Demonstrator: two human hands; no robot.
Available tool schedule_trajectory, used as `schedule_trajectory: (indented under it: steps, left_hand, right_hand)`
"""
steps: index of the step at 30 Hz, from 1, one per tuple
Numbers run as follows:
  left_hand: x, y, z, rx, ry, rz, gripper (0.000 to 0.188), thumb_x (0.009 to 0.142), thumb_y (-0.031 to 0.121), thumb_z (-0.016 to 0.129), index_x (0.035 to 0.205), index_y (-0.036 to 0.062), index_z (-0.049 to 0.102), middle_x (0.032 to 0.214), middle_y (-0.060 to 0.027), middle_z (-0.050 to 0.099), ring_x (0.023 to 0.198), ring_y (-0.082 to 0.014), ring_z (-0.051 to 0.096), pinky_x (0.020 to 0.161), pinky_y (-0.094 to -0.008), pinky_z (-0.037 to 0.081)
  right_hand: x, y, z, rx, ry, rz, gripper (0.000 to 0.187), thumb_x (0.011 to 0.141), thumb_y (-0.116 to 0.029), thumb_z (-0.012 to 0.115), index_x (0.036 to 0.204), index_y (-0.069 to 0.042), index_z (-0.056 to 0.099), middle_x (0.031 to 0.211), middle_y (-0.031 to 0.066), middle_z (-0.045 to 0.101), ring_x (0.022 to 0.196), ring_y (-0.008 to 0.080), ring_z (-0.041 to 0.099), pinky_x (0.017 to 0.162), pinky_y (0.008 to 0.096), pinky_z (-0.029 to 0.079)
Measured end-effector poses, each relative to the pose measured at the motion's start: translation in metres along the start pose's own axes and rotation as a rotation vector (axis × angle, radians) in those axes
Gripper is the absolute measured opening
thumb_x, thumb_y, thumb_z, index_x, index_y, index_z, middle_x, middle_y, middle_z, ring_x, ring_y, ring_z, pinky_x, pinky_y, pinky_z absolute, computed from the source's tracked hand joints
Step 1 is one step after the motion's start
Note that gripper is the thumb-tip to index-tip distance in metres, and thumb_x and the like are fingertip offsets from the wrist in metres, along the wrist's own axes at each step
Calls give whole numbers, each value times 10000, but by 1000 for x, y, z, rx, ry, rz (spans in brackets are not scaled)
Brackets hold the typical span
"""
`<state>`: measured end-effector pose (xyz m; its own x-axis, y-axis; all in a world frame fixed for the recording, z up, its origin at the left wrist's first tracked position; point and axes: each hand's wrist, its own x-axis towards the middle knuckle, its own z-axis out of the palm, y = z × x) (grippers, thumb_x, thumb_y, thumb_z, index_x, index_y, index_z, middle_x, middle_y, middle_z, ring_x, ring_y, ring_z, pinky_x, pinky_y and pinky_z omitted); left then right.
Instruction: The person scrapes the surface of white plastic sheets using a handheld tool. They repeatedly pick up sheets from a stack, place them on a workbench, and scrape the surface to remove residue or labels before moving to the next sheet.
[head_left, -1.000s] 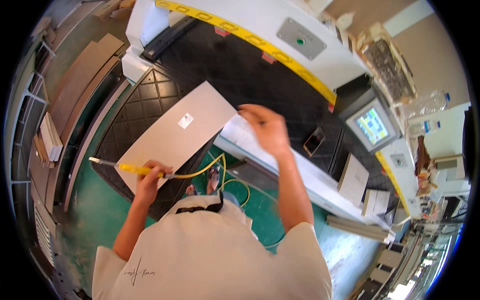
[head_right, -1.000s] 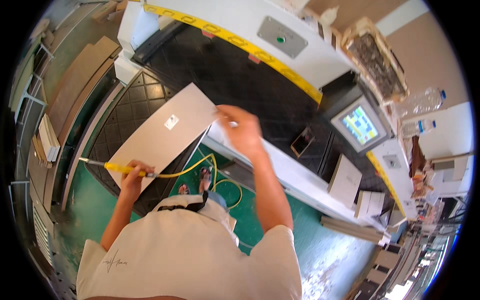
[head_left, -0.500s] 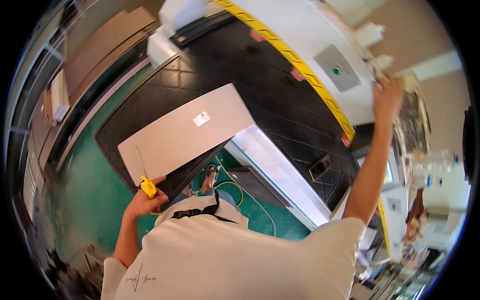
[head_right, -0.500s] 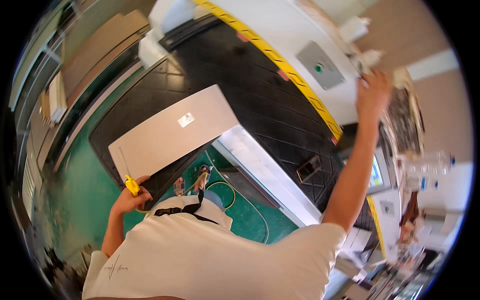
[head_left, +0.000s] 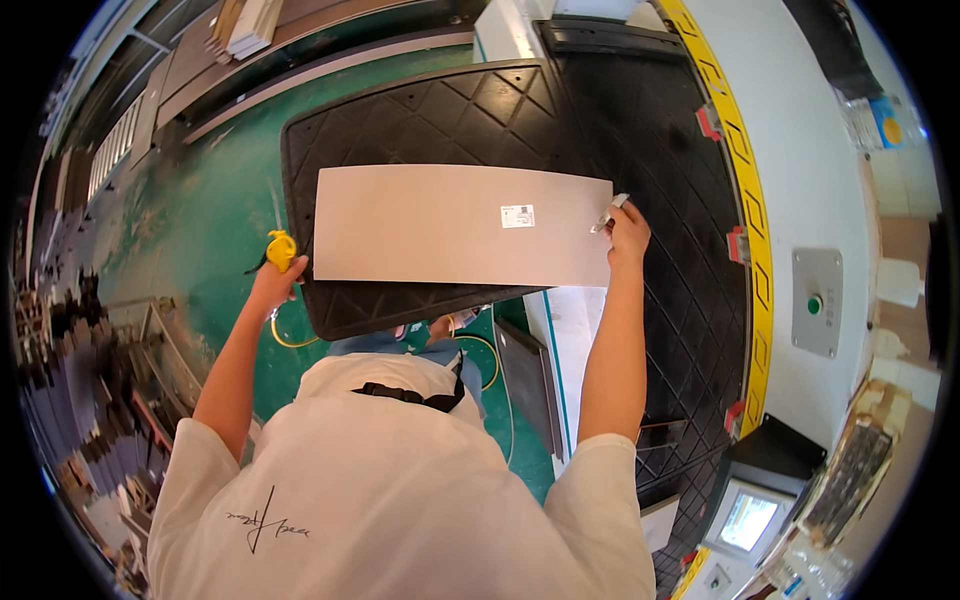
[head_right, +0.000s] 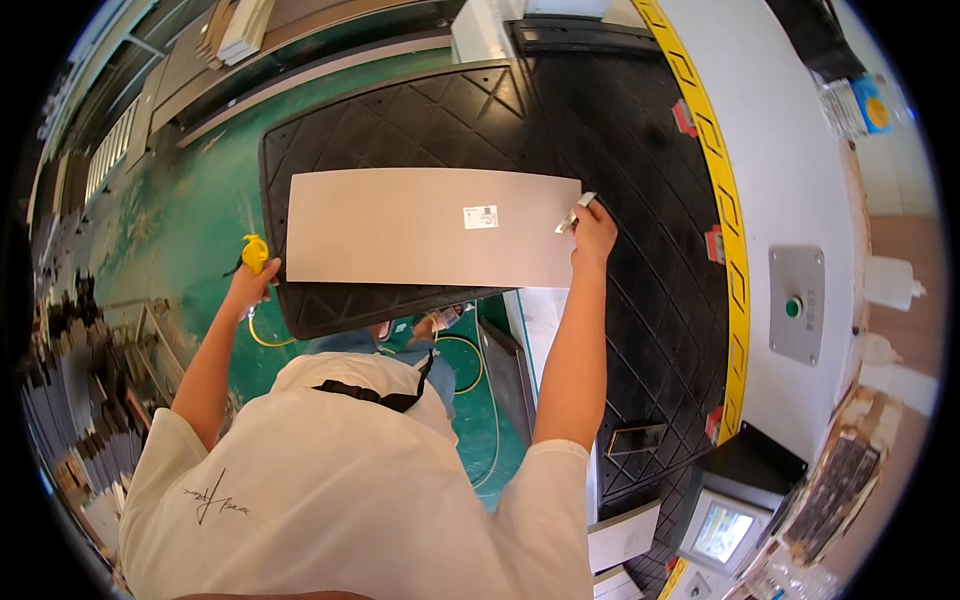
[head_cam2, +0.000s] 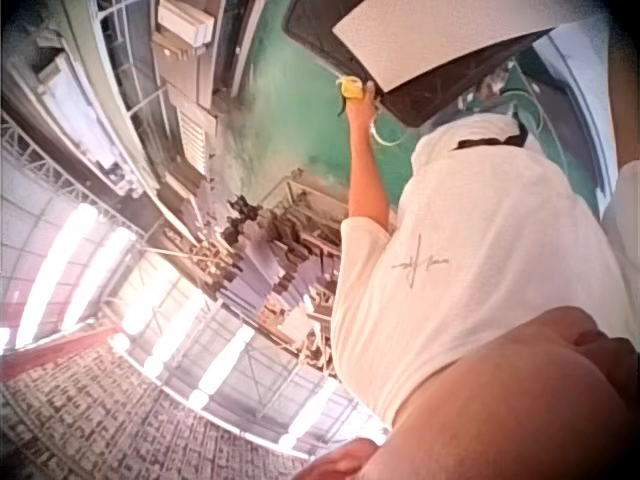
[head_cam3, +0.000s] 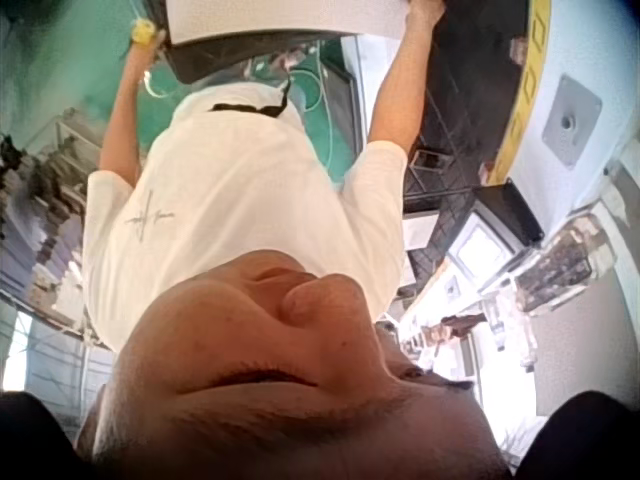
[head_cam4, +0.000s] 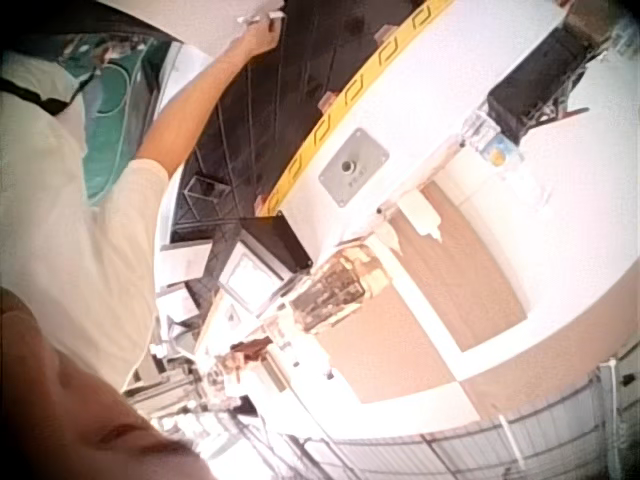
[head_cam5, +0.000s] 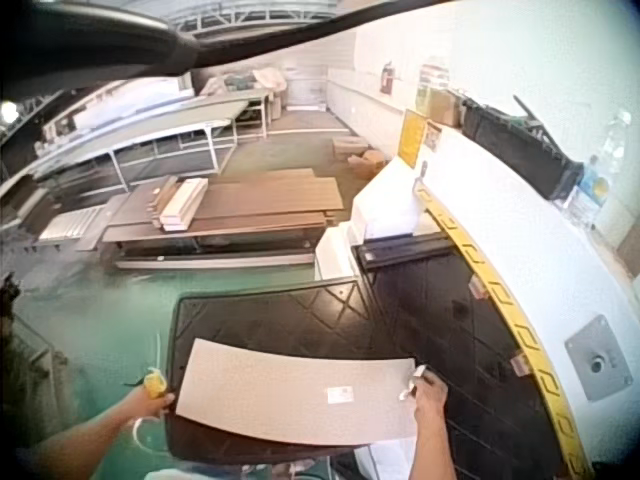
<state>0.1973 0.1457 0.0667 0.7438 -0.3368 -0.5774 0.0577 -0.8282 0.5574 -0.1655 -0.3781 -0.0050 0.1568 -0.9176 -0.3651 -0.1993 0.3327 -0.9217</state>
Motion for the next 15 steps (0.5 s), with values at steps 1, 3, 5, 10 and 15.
schedule_trajectory:
  steps: [1,3,5,10,15]
  left_hand:
    - [-1,4,4,-7,-58,-20,365,981,393,724,931,34,677,750,-44,679,562,-146,617,545,-309,503]
    - [-3,6,11,-10,-79,-15,353,978,377,734,934,31,682,753,-45,683,562,-145,617,545,-307,505]
    - [-5,4,12,-10,-101,-11,340,974,361,744,937,27,686,756,-47,687,562,-145,617,545,-304,508]
    - [1,-9,11,-178,-149,-12,276,964,281,763,941,18,680,756,-49,702,555,-134,620,544,-300,514]
    - [25,-11,9,-196,-292,88,261,966,283,753,951,27,707,820,-46,763,569,-115,646,557,-291,531]
  right_hand:
    - [13,1,9,-230,21,-152,232,894,-108,742,1107,-22,773,978,107,765,824,262,733,753,385,581]
    - [32,0,24,-497,60,-263,222,895,-141,728,1084,-38,782,998,134,765,878,311,734,799,414,579]
    - [37,2,39,-761,99,-378,218,896,-175,713,1060,-55,791,1018,161,765,931,360,736,846,443,577]
    - [64,-1,45,-1076,348,-582,239,880,-288,732,965,-81,817,1006,178,774,982,377,733,866,484,571]
    - [72,-8,24,-1197,361,-608,290,913,-320,711,1048,-88,820,1080,160,777,1015,335,730,916,439,573]
